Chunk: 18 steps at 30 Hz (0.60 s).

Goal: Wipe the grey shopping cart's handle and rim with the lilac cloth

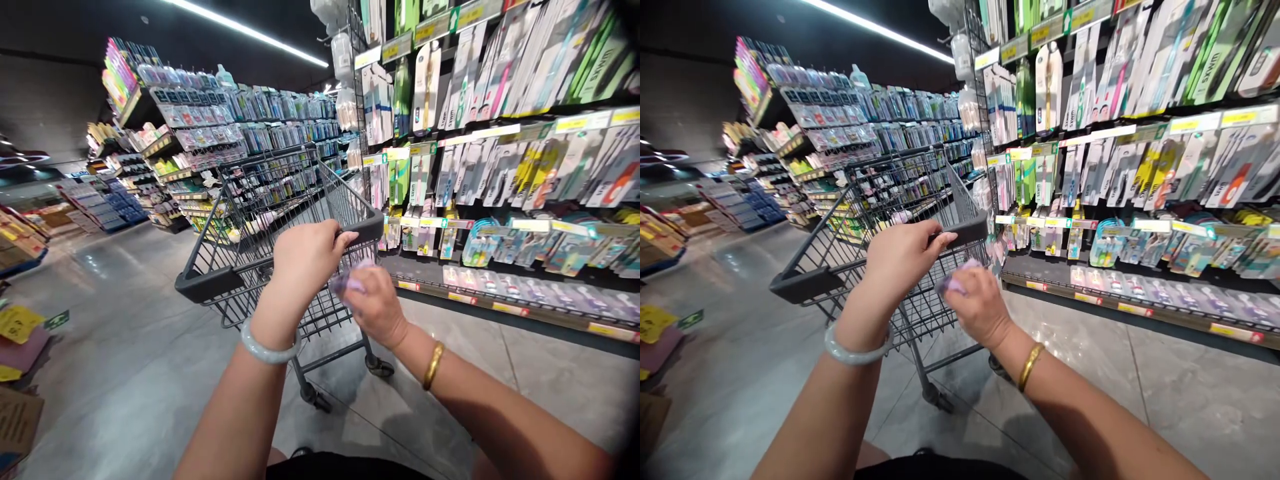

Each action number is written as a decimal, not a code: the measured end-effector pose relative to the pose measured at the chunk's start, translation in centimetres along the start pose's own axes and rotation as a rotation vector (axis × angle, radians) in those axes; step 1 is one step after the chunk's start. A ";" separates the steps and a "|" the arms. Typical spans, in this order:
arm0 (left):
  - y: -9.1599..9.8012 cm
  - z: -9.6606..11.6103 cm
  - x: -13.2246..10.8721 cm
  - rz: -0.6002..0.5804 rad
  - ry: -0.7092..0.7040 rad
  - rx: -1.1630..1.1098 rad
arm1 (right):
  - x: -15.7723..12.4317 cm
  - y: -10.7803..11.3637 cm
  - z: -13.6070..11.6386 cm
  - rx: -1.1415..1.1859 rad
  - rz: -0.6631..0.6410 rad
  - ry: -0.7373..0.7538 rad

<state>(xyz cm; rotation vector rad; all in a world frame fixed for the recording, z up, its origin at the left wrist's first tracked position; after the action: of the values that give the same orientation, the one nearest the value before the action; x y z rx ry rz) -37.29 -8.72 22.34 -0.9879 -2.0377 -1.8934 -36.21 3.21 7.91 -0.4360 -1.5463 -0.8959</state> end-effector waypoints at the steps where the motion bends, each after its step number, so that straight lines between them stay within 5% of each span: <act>1: -0.1 -0.2 0.1 0.000 -0.003 0.014 | -1.2 -0.8 -1.0 0.027 -0.068 0.048; 5: 0.1 -1.5 0.3 -0.066 -0.022 -0.023 | -2.5 -1.6 -3.6 0.091 -0.228 0.178; 10: 0.0 -1.3 0.1 0.004 -0.004 -0.042 | 0.9 -0.6 -0.8 0.045 -0.073 0.030; 13: -0.8 0.3 -0.2 0.094 -0.071 -0.039 | 0.6 -1.6 -0.2 -0.036 0.034 -0.047; 18: -1.9 1.9 -0.3 0.135 -0.047 0.054 | -1.1 -3.7 -1.7 0.091 -0.186 0.086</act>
<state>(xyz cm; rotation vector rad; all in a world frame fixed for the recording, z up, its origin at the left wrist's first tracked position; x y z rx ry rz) -37.62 -6.94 20.26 -1.1358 -1.9811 -1.7544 -37.51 -0.19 5.77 -0.1881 -1.5591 -0.9703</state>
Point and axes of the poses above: each hand's wrist, its own x-axis towards the middle knuckle, its own y-axis out of the back of the hand, z = x × y, the point moved 2 cm from there along x, towards the middle knuckle, and after that the axes turned 3 degrees about z, right-handed, at the moved point
